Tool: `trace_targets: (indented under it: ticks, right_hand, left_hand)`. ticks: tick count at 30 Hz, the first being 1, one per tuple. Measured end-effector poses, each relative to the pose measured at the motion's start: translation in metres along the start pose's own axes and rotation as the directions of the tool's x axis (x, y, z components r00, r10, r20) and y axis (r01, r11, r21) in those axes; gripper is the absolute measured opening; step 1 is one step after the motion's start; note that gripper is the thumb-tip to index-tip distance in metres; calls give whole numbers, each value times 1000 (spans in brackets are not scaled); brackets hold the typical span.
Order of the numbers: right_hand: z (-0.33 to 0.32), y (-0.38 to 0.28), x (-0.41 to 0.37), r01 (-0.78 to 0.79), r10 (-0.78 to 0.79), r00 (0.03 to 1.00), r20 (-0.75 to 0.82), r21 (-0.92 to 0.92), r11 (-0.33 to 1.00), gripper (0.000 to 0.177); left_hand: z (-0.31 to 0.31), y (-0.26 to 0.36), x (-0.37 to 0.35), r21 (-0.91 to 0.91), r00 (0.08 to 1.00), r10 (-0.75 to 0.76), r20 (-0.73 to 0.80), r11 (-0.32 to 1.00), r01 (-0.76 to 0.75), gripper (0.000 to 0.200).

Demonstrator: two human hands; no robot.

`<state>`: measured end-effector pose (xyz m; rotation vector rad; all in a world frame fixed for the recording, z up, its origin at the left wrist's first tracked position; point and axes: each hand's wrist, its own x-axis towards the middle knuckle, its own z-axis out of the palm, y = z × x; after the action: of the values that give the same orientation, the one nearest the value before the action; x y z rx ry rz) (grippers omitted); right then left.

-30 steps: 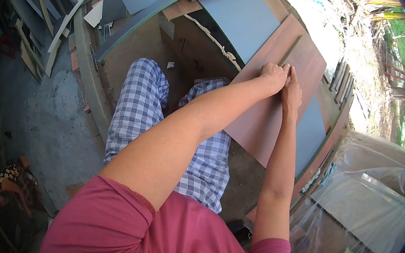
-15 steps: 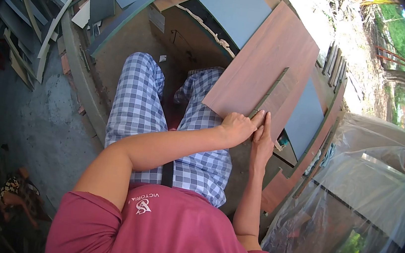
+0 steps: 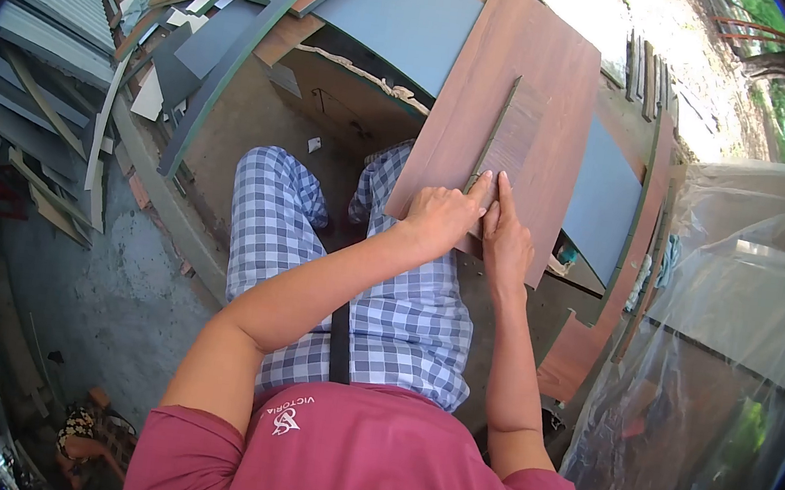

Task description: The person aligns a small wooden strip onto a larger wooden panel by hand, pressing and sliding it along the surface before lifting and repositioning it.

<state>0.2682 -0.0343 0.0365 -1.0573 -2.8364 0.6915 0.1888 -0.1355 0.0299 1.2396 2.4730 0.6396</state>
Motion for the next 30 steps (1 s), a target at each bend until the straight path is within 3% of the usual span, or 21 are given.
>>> trace_targets:
  ticks: [17, 23, 28, 30]
  right_hand:
    - [-5, 24, 198, 40, -40, 991, -130, -3, 999, 41]
    - [-4, 21, 229, 107, -95, 979, -179, 59, 993, 39]
    - [-3, 26, 235, 132, -121, 968, -222, 39, 990, 37]
    - [-5, 28, 234, 121, -111, 988, -111, 81, 989, 43]
  left_hand:
    - [-8, -19, 201, 151, 997, -57, -51, 986, 64, 47]
    - [-13, -33, 234, 218, 997, -56, -53, 974, 66, 49]
    - [-8, -34, 235, 170, 997, -35, -73, 984, 47, 50]
    - [-9, -35, 236, 190, 996, -49, -79, 980, 63, 50]
